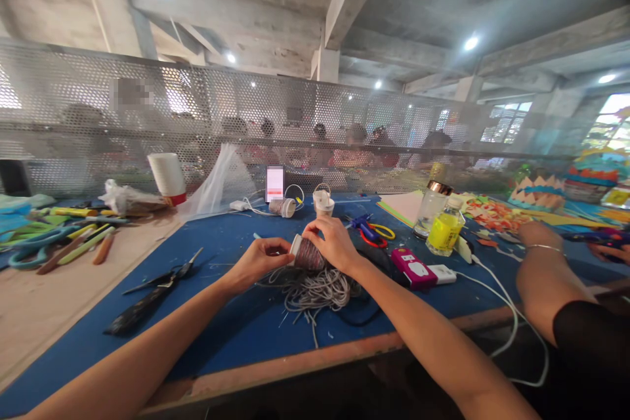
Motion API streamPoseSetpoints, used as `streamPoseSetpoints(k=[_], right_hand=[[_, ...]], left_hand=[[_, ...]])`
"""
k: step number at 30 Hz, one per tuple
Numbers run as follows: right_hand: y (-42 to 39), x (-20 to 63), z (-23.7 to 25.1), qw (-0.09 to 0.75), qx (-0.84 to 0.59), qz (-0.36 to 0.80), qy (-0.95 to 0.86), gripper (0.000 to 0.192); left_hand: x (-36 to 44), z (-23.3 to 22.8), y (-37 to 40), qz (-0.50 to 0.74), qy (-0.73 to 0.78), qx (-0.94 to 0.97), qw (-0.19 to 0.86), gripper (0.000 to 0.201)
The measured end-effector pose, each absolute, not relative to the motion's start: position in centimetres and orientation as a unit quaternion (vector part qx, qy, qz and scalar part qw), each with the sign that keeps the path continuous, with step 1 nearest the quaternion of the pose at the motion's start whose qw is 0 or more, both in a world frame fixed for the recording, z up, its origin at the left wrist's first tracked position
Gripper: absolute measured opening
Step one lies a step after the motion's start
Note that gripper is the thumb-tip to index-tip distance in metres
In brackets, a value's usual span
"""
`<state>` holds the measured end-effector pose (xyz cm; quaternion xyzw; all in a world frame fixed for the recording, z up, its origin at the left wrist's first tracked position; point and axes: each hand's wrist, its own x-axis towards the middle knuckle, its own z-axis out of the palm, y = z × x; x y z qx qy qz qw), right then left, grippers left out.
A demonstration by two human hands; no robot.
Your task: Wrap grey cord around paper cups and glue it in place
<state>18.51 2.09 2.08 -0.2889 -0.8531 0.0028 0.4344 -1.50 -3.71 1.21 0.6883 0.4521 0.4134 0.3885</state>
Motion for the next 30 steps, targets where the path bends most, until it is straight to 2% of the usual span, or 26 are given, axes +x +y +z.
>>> streamPoseSetpoints(k=[16,30], right_hand=[[2.38,18.43,1.80,0.425,-0.294,0.008,-0.856,0.011],[3.02,18.48,1.05,0.399,-0.310,0.067,-0.860,0.013]], left_hand=[[-1.40,1.39,-3.92,0.405,0.448,0.699,0.383,0.023],[-1.39,1.02,-3.65,0.406,0.433,0.698,0.401,0.023]])
